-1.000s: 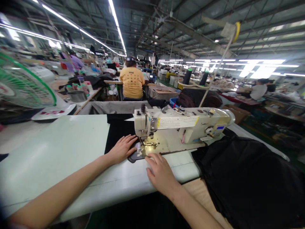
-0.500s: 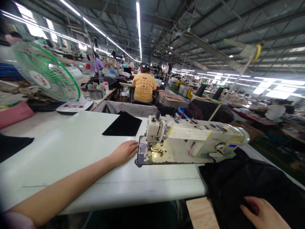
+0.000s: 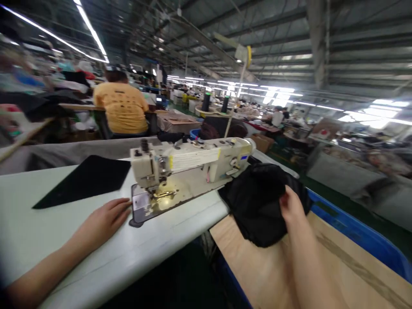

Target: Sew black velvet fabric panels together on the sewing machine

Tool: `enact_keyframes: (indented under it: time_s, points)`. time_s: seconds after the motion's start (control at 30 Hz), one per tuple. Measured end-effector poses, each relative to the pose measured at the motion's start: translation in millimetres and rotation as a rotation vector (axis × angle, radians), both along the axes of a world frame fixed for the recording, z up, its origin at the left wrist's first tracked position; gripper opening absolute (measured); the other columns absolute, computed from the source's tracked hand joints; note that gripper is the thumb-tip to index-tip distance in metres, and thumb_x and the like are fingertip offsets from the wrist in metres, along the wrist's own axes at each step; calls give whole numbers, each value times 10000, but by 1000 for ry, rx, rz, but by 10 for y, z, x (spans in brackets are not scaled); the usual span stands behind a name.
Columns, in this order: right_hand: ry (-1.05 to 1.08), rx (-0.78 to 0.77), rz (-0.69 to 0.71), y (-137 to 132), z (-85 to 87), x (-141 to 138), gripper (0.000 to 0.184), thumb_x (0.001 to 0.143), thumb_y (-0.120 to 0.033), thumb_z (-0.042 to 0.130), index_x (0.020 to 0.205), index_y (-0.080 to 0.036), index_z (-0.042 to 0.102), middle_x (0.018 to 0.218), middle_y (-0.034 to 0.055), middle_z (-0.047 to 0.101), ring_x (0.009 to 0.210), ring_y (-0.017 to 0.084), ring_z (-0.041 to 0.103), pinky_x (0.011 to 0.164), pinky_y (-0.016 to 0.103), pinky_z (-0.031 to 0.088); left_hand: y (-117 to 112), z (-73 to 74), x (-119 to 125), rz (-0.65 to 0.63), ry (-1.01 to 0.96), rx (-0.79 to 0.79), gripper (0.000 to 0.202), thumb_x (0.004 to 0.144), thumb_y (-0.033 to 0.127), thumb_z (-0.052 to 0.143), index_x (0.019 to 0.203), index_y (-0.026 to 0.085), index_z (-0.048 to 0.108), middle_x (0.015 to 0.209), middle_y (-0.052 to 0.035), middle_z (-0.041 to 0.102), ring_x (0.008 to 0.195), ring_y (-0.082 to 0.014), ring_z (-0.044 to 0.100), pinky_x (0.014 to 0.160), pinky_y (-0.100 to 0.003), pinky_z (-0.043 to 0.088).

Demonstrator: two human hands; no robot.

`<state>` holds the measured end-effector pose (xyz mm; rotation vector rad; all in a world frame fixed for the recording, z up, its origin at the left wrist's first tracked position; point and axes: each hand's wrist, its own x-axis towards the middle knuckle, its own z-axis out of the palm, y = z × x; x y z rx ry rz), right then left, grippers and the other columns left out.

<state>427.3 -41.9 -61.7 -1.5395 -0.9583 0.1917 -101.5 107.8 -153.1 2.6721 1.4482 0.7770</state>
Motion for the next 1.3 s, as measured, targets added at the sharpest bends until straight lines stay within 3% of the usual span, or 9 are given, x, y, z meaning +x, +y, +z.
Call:
enact_keyframes:
  time_s: [0.17, 0.33, 0.47, 0.7, 0.8, 0.93, 1.07, 1.17, 1.3]
  points:
    - [-18, -130, -3, 7, 10, -50, 109, 551, -247, 675, 546, -212, 571, 506, -28, 537, 541, 158, 494, 571, 293, 411, 105, -19, 22, -61, -38, 73, 362, 903, 498, 373, 996, 297, 661, 1068, -41, 738, 928, -303, 712, 866, -534, 601]
    - [62, -118, 232, -22, 208, -275, 133, 652, -349, 561, 640, -218, 538, 766, 14, 629, 719, 173, 560, 675, 288, 453, -7, 106, 65, -120, -100, 158, 330, 892, 430, 443, 1171, 349, 600, 1062, -40, 732, 935, -328, 704, 849, -541, 599]
    - [150, -210, 396, 69, 268, -560, 101, 605, -284, 616, 616, -204, 555, 642, -13, 571, 630, 147, 516, 612, 268, 431, -234, 156, 272, -221, -145, 237, 494, 921, 371, 490, 1385, 523, 415, 1100, 15, 710, 947, -286, 698, 862, -497, 597]
    - [567, -430, 1015, 32, 130, -1589, 114, 604, -255, 623, 674, -171, 591, 600, -26, 578, 502, 101, 523, 501, 222, 447, -1127, 363, 1117, -332, -415, -45, 878, 846, 434, 670, 1566, 288, 189, 1563, -162, 386, 1413, -369, 408, 1116, -572, 421]
    - [747, -575, 1244, -11, 28, -1957, 86, 596, -211, 637, 649, -166, 587, 574, -32, 568, 487, 94, 516, 476, 202, 439, -1321, 635, 1293, -327, -681, -241, 679, 797, 387, 732, 1405, 243, 465, 1293, -136, 638, 1175, -302, 627, 1007, -446, 520]
    - [693, -504, 1064, -56, 35, -2241, 224, 736, -366, 735, 823, -180, 646, 726, 4, 665, 599, 126, 594, 559, 228, 484, -1317, 1102, 1196, -212, -785, -423, 110, 810, 310, 679, 772, 209, 655, 668, 21, 654, 627, -144, 616, 592, -238, 498]
    - [772, -136, 969, -216, 263, -2371, 717, 749, -782, 614, 1256, -276, 586, 1230, 100, 678, 1107, 291, 652, 921, 404, 530, -1192, 1522, 980, 12, -816, -354, 154, 759, 306, 717, 688, 205, 626, 631, 49, 620, 624, -133, 576, 581, -223, 455]
    - [620, -74, 1033, -352, 372, -2438, 1005, 553, -757, 798, 1395, -305, 487, 1365, 101, 608, 1257, 348, 566, 998, 439, 497, -1163, 1729, 837, 75, -875, -328, 163, 734, 327, 744, 708, 207, 636, 647, 51, 628, 627, -137, 584, 597, -229, 473]
    - [363, -151, 781, -248, 329, -2443, 527, 786, -528, 757, 1214, -248, 631, 1058, 68, 737, 960, 270, 688, 845, 380, 548, -1165, 1849, 583, -12, -839, -544, 216, 682, 375, 791, 755, 209, 673, 710, 12, 679, 663, -182, 625, 599, -269, 508]
